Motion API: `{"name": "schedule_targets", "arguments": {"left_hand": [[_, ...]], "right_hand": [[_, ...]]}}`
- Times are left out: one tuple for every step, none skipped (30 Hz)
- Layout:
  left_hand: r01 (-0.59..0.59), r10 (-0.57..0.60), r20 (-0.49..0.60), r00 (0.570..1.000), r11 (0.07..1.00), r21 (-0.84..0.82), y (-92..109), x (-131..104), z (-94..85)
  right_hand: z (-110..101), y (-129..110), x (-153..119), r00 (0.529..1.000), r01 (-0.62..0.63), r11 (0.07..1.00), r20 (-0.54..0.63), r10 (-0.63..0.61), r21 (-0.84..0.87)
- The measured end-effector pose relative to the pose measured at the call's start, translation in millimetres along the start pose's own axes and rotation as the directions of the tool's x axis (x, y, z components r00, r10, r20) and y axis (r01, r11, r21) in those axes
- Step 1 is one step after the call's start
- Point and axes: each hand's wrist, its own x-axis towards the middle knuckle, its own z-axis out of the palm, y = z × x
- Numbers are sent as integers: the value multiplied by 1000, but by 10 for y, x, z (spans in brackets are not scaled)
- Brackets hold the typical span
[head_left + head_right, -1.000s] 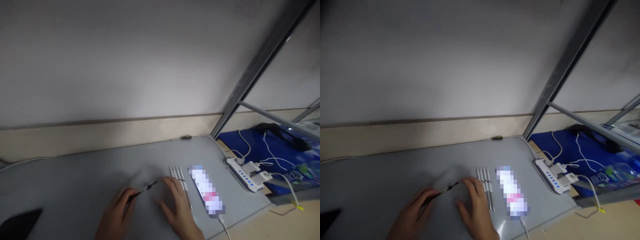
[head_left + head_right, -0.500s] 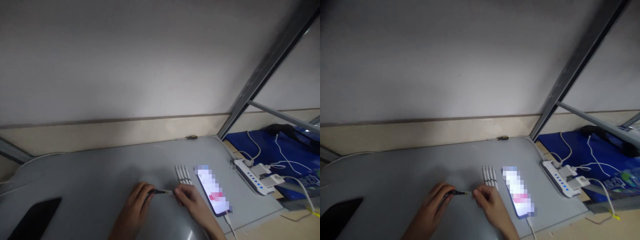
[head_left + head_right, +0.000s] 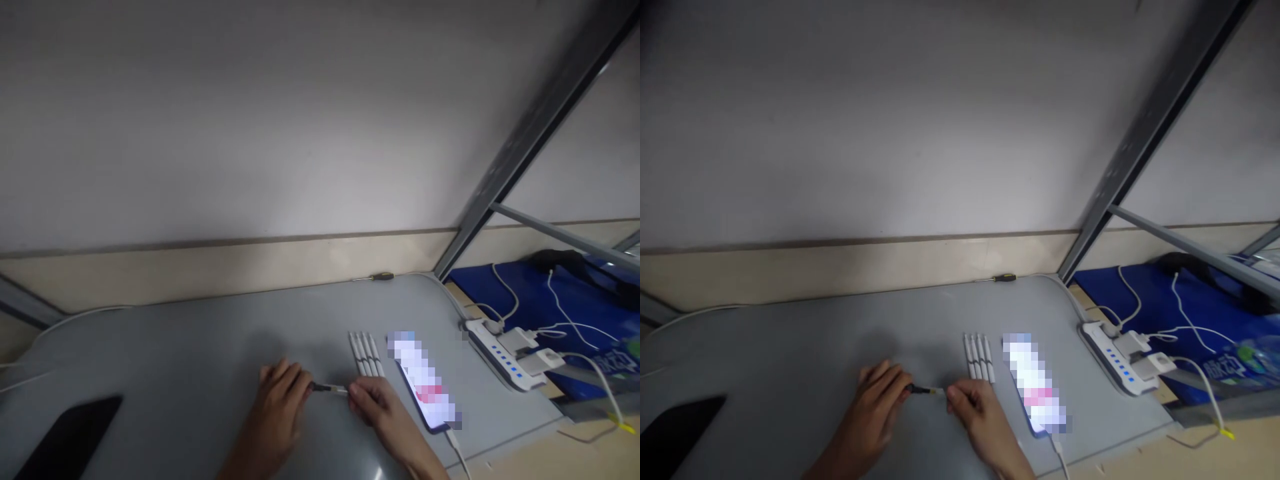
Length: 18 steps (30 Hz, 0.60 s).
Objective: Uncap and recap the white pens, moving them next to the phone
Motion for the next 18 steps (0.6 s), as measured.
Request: {"name": "schedule_targets", "arguments": {"left_hand": [[8,-7,13,1000,1000,-9,2,11,0],[15,-15,21,1000,1000,-17,2,19,5],[26,-26,23,999,999,-22,-1,24,13],[39,-39,21,999,999,-23,-9,26,26],[54,-54,19,998,998,-21,-21,26,42],[68,-68,24,997,998,-18,-38,26,61],[82,-81,33,996,997,-13,-58,27,80],[93,-93,48,995,996,-12,-81,30,99],[102,-101,64,993,995,-16,-105,37,116],[113,-111,82,990,993,-26,-129,48,132],[128,-124,99,987,991,-38,-154,64,147],[145,-138,114,984,988,-48,-180,83,161],[160,-152,131,980,985,-57,-209,106,174],[172,-161,147,976,983,-63,-242,129,189],[182,-169,159,973,981,-71,-280,154,205],[182,-167,166,972,980,-82,-323,178,222],[190,-173,168,971,977,-94,-372,200,239],[189,-171,159,972,976,-106,-424,221,255]], "right_hand": [[-11,-3,-13,996,62,995,-52,-66,-72],[-23,-12,-20,985,123,983,-107,-139,-139],[-38,-28,-20,973,184,965,-106,-206,-189],[-52,-47,-12,965,243,942,-38,-258,-230],[-65,-67,4,953,296,923,7,-303,-246],[-75,-84,27,939,334,908,9,-343,-254],[-81,-96,55,931,355,899,12,-364,-257],[-84,-102,88,929,359,897,9,-369,-260],[-83,-104,124,932,349,900,-3,-362,-260],[-79,-102,163,936,336,905,-10,-351,-262],[-75,-101,204,940,327,907,-8,-341,-266],[-72,-102,246,940,327,905,-7,-342,-273],[-70,-107,290,934,340,896,-6,-356,-285],[-71,-117,336,926,358,884,-8,-377,-300],[-74,-131,382,917,370,873,-26,-398,-317],[-79,-147,431,913,371,867,-38,-406,-334],[-86,-163,481,916,361,866,-43,-399,-346],[-92,-178,532,926,342,873,-33,-376,-347]]}}
